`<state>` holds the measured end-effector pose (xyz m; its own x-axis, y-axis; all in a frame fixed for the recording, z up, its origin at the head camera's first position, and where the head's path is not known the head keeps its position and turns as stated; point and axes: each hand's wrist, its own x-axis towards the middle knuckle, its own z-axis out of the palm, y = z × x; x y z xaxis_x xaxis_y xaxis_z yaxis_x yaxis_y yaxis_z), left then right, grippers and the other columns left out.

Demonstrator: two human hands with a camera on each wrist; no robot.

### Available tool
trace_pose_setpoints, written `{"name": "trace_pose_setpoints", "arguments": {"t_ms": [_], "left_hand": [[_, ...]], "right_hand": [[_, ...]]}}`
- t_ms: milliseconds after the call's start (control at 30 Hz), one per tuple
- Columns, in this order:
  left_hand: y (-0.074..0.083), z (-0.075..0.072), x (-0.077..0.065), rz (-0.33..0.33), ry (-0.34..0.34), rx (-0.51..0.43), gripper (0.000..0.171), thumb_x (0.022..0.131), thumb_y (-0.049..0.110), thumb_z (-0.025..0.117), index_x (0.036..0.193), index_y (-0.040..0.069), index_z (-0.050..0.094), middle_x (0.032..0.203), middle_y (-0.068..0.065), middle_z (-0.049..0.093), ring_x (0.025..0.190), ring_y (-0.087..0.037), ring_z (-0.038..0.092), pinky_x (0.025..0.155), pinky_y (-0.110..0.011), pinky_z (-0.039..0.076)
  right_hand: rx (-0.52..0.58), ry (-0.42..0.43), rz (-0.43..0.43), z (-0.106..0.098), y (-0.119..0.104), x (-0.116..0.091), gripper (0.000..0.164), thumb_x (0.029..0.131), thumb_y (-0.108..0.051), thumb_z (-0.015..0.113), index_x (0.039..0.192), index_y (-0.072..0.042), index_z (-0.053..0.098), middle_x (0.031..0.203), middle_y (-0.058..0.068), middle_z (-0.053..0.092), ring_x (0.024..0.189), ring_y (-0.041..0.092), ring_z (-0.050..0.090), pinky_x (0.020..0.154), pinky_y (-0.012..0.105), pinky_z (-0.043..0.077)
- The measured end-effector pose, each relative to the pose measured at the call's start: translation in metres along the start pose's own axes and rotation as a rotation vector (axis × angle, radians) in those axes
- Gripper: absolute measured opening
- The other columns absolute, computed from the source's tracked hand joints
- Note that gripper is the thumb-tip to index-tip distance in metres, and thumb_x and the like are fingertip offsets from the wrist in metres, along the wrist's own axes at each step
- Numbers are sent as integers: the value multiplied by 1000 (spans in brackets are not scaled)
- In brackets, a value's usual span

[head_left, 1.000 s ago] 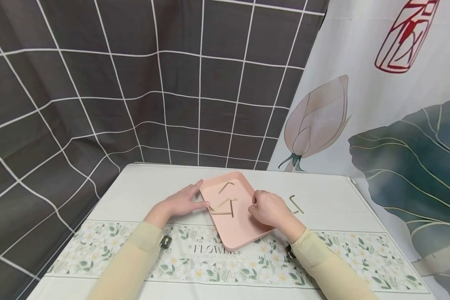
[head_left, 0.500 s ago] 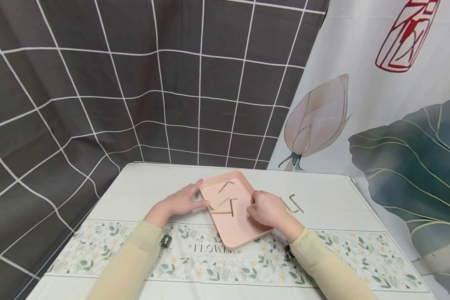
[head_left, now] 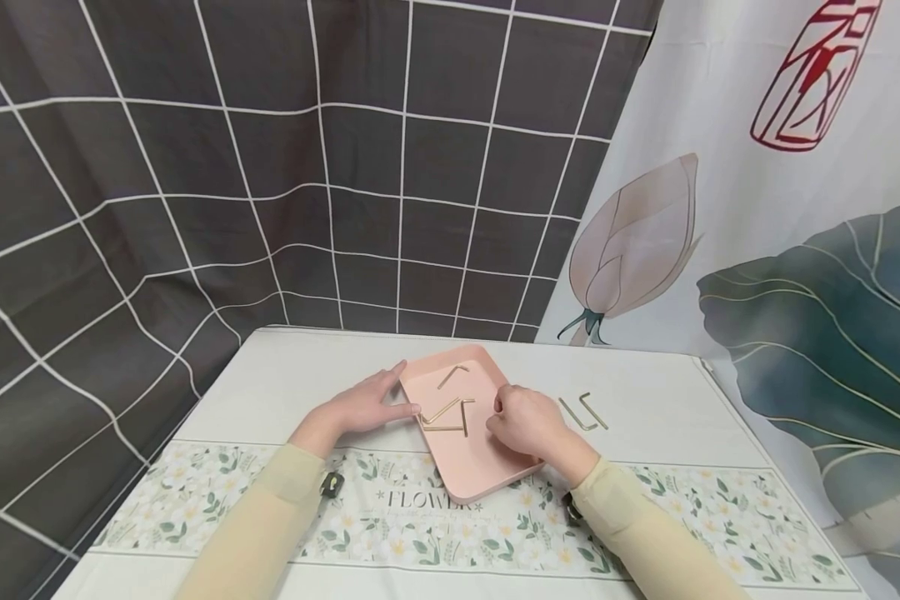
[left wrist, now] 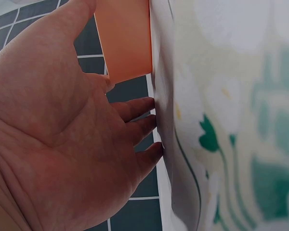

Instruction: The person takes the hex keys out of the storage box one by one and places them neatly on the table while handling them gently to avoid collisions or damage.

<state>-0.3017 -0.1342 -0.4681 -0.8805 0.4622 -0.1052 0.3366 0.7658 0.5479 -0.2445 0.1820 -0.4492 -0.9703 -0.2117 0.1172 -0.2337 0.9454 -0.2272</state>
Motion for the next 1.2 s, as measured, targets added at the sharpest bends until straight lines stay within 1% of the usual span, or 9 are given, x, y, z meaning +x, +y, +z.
{"name": "trace_pose_setpoints", "arguments": {"t_ms": [200, 467, 700, 867, 1033, 1200], "left_hand": [[-1, 1, 2, 5, 3, 18, 108, 104, 72, 63, 180, 14, 15, 182, -20, 26, 168, -43, 24, 133, -67, 23], [-3, 1, 3, 6, 3, 20, 108, 103, 73, 62, 181, 14, 15, 182, -20, 25, 168, -42, 24, 134, -67, 23], [-2, 0, 2, -1, 0, 22, 107, 103, 73, 62, 181, 16, 14, 182, -20, 24, 169, -42, 23, 133, -68, 22], [-2, 0, 2, 1, -1, 27, 106, 104, 72, 62, 181, 15, 14, 183, -20, 24, 169, -42, 22, 133, -68, 22], [-3, 1, 3, 5, 2, 25, 108, 103, 75, 61, 181, 15, 15, 183, -20, 24, 168, -43, 22, 133, -68, 22], [-2, 2, 1, -11, 0, 8, 107, 104, 73, 61, 181, 16, 14, 183, -19, 23, 169, -42, 21, 134, -68, 21]], "right_hand": [[18, -7, -2, 4, -3, 2, 13, 86, -15, 76, 87, -15, 62, 75, -2, 59, 65, 19, 56, 62, 38, 52], [12, -25, 0, 7, -6, 4, 12, 86, -15, 76, 88, -15, 64, 75, -1, 61, 67, 20, 57, 67, 41, 55], [-13, -31, 3, 9, -7, 5, 12, 88, -17, 76, 88, -15, 64, 74, -2, 61, 67, 19, 58, 66, 40, 56], [-11, -29, -2, 9, -8, 5, 14, 88, -18, 77, 87, -15, 64, 74, -3, 60, 66, 18, 58, 66, 39, 56], [-13, -36, 0, 9, -8, 4, 14, 88, -19, 78, 87, -15, 64, 75, -3, 60, 67, 18, 58, 67, 40, 57], [-5, -34, 4, 10, -8, 3, 15, 88, -18, 79, 87, -15, 64, 75, -3, 60, 66, 17, 57, 66, 39, 56]]}}
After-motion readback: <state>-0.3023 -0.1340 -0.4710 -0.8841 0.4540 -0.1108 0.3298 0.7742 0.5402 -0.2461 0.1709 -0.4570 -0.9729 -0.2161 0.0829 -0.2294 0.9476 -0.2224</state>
